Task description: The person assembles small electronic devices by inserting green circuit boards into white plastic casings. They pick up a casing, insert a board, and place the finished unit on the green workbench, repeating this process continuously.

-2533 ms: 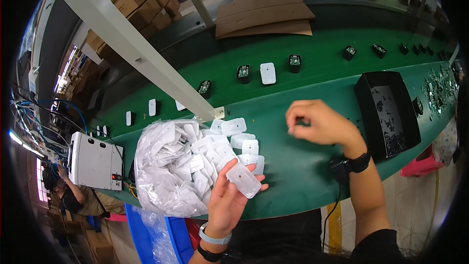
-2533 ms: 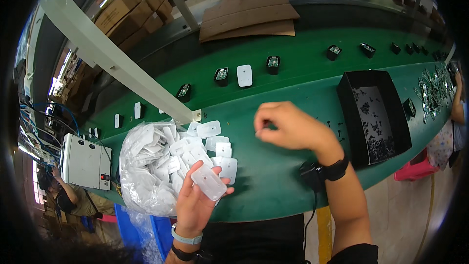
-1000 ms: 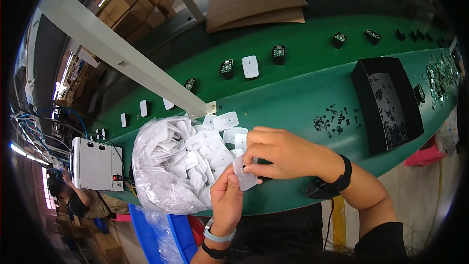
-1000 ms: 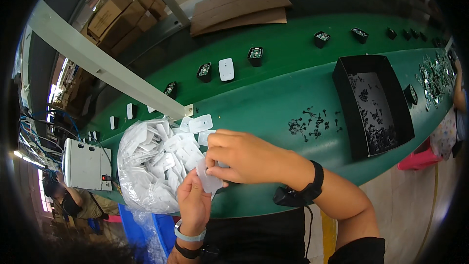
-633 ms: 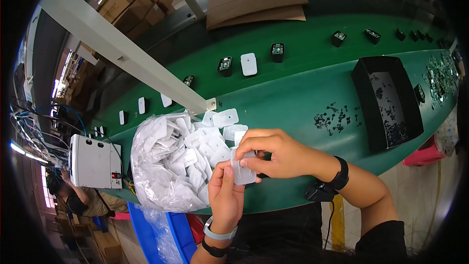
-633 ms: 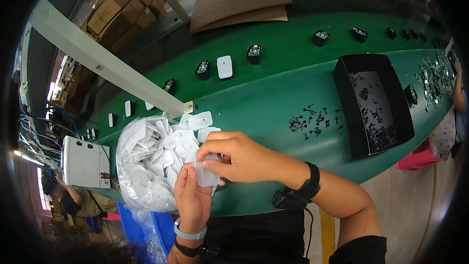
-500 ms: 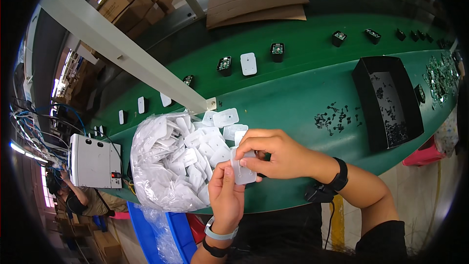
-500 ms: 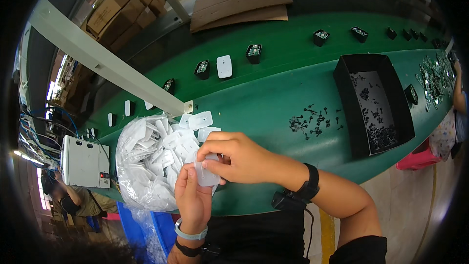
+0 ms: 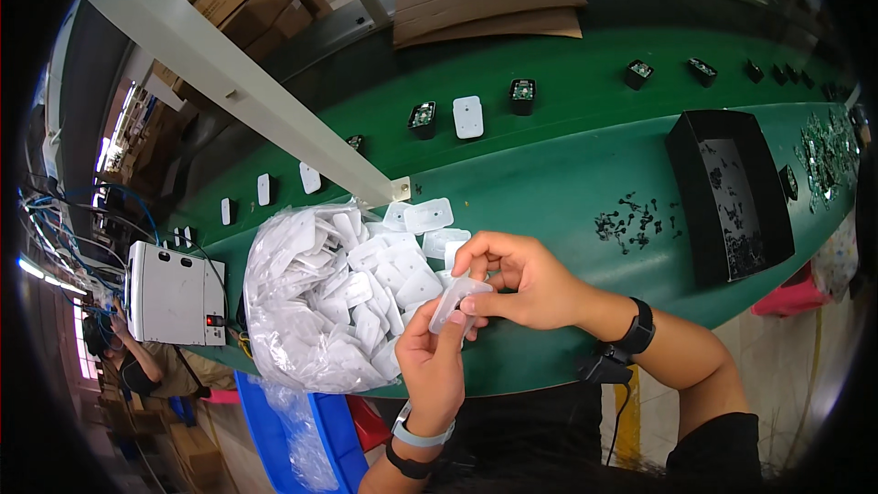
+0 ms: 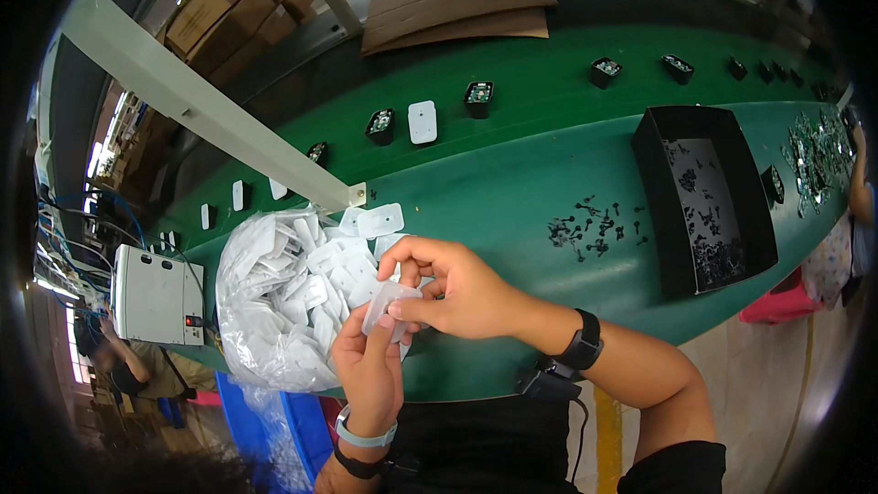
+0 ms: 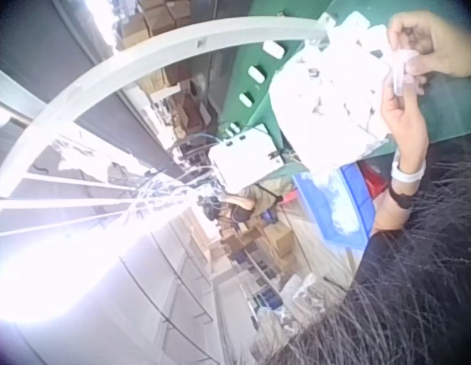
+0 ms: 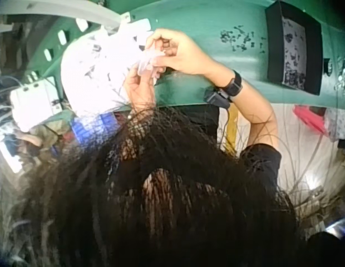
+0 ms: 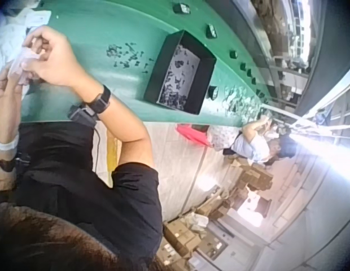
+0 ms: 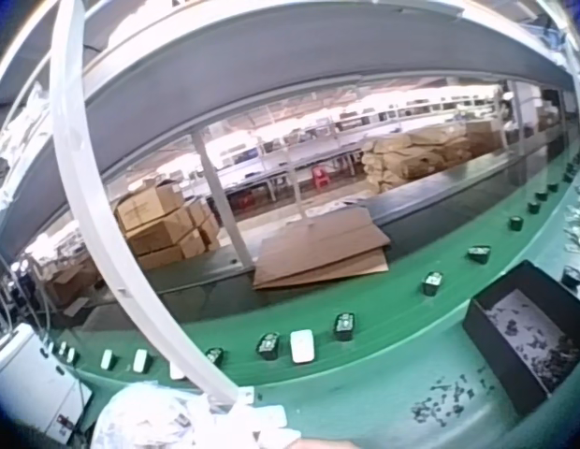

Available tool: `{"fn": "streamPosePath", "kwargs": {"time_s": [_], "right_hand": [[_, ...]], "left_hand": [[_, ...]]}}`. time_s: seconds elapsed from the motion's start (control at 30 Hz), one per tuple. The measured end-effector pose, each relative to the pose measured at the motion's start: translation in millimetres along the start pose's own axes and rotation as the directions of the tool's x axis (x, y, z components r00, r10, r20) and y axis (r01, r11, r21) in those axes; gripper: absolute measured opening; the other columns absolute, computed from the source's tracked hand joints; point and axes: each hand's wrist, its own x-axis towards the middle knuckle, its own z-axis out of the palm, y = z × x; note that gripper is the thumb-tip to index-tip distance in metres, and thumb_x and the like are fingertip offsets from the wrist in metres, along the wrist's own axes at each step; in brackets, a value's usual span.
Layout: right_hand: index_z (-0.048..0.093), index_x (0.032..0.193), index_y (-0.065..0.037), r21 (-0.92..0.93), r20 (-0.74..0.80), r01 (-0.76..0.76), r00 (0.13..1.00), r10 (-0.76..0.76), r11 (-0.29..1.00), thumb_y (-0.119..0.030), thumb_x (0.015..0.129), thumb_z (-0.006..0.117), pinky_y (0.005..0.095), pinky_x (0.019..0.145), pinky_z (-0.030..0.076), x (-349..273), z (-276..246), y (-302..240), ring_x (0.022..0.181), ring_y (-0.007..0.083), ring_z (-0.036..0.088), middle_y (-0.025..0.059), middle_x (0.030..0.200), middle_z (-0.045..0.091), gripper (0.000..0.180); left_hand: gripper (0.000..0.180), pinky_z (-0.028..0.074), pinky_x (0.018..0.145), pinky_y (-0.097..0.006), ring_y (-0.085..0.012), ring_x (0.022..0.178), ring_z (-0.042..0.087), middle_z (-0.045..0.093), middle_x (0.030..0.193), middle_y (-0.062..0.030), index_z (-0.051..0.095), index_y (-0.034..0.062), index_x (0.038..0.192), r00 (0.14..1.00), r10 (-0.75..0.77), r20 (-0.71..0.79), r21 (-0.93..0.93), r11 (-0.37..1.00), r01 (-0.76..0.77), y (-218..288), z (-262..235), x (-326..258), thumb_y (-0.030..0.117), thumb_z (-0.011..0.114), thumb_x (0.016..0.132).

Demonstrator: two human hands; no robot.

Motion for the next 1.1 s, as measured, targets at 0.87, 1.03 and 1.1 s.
{"fn": "streamPosePath", "kwargs": {"time_s": [0.87, 1.03, 1.1], "right_hand": [[0.065, 0.129, -0.013, -0.907, 0.406, 0.377, 0.900, 0.155, 0.186, -0.005, 0.077, 0.077, 0.0425, 0.105, 0.046, 321, -45, 7, 0.121, 0.0350, 0.057, 0.0118, 0.132, 0.064, 0.054], [0.065, 0.134, -0.018, -0.890, 0.454, 0.439, 0.830, 0.322, 0.123, 0.000, 0.071, 0.081, 0.0460, 0.115, 0.037, 350, -34, 46, 0.133, 0.0356, 0.048, 0.0050, 0.146, 0.058, 0.068], [0.067, 0.126, -0.013, -0.875, 0.482, 0.469, 0.823, 0.299, 0.120, -0.005, 0.072, 0.082, 0.0427, 0.109, 0.043, 351, -42, 49, 0.128, 0.0328, 0.052, 0.0078, 0.136, 0.062, 0.057]], "left_hand": [[0.018, 0.043, 0.058, -0.021, -0.0042, 0.065, 0.056, 0.072, 0.087, -0.0039, 0.064, 0.0026, 0.117, 0.955, -0.168, 0.245, 0.215, 0.970, 0.116, 13, -146, -39, 0.013, 0.061, 0.102], [0.023, 0.051, 0.064, -0.024, -0.0113, 0.072, 0.064, 0.070, 0.090, -0.0080, 0.056, 0.0035, 0.123, 0.953, -0.226, 0.203, 0.116, 0.972, 0.206, -9, -173, -36, 0.010, 0.061, 0.102], [0.023, 0.052, 0.066, -0.025, -0.0125, 0.074, 0.064, 0.070, 0.091, -0.0087, 0.057, 0.0036, 0.124, 0.947, -0.235, 0.221, 0.096, 0.971, 0.219, -9, -178, -30, 0.012, 0.060, 0.102]]}}
